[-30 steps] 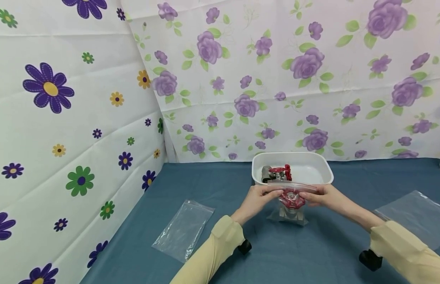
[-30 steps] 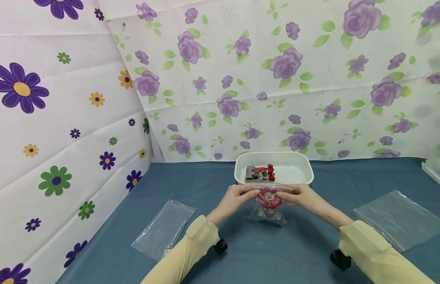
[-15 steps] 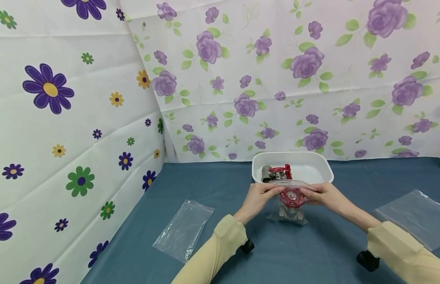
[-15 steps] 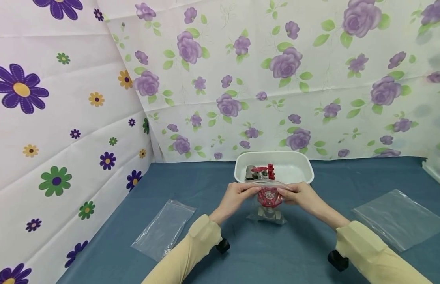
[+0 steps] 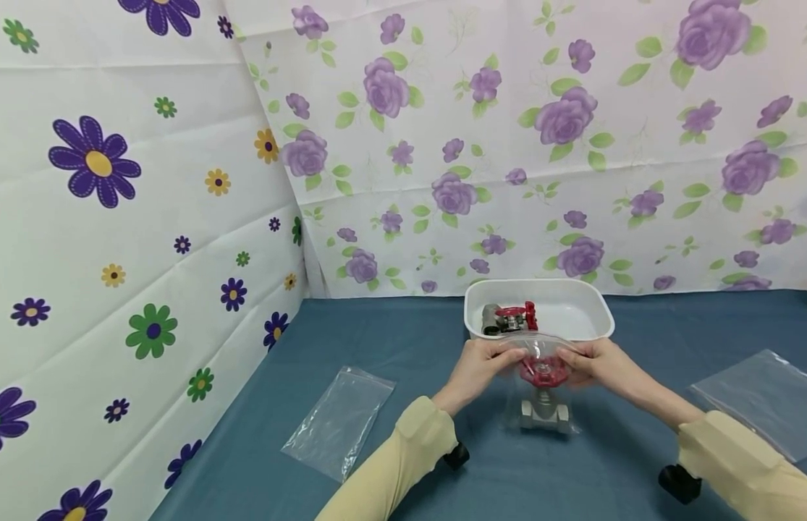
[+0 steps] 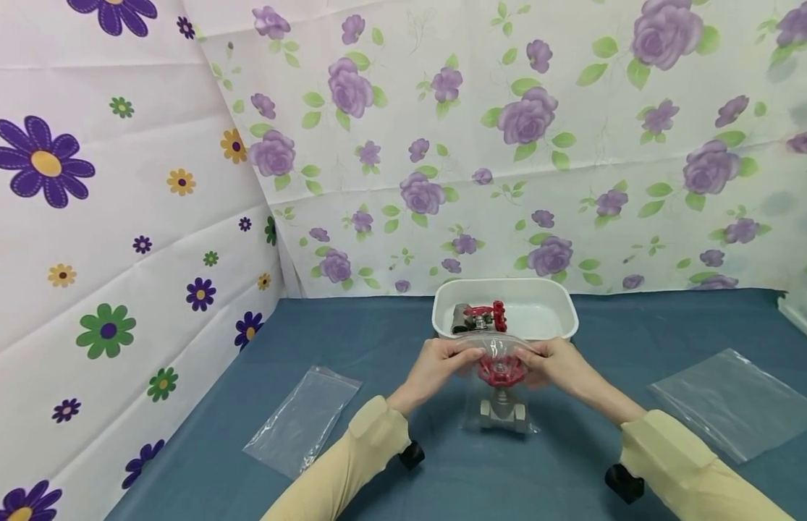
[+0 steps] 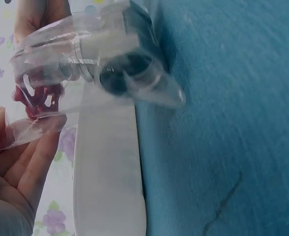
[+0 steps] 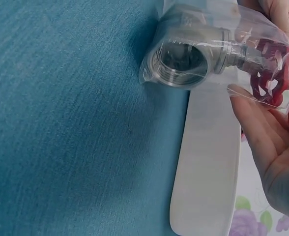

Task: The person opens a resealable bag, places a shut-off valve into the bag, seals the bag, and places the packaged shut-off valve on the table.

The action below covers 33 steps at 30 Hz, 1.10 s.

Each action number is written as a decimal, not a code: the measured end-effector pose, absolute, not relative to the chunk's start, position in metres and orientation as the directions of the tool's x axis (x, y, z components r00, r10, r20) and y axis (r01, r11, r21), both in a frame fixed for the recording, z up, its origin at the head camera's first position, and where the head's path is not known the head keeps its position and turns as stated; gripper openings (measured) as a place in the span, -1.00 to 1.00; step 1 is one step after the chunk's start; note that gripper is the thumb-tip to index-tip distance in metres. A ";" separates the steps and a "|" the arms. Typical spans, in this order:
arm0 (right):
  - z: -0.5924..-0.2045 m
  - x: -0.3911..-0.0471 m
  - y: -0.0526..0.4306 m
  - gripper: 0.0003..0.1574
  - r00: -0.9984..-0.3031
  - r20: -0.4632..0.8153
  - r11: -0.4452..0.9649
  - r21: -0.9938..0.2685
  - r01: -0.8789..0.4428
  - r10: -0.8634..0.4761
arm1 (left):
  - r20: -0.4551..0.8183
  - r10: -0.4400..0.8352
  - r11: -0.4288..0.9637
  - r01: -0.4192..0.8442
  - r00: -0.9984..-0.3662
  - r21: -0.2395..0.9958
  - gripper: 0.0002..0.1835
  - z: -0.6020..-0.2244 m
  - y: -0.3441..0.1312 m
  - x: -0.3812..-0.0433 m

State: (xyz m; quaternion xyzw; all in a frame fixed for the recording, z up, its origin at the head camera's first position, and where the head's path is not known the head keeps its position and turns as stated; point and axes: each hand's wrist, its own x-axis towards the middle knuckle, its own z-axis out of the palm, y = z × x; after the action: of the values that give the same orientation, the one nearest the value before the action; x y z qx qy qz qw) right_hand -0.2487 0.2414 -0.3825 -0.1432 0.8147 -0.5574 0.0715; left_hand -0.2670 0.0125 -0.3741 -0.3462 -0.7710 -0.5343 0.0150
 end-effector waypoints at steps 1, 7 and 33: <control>-0.383 -0.249 0.242 -0.49 -0.949 0.036 0.336 -0.930 -0.147 -0.314 | 0.389 0.520 0.186 0.546 -0.760 0.817 -0.77 -0.378 0.014 -0.270; -0.384 -0.248 0.241 -0.45 -0.952 -0.005 0.314 -0.945 -0.096 -0.306 | 0.367 0.537 0.178 0.528 -0.759 0.831 -0.73 -0.400 0.017 -0.284; -0.387 -0.244 0.212 -0.45 -0.920 -0.102 0.211 -0.977 0.021 -0.378 | 0.231 0.519 0.117 0.336 -0.823 0.935 -0.72 -0.401 -0.011 -0.284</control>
State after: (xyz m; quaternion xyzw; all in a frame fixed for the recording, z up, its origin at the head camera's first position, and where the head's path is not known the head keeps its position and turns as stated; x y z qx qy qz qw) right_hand -0.2445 0.2118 -0.3869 -0.1172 0.7611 -0.6171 0.1619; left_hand -0.2837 -0.0110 -0.4008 -0.2875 -0.7433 -0.5992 -0.0763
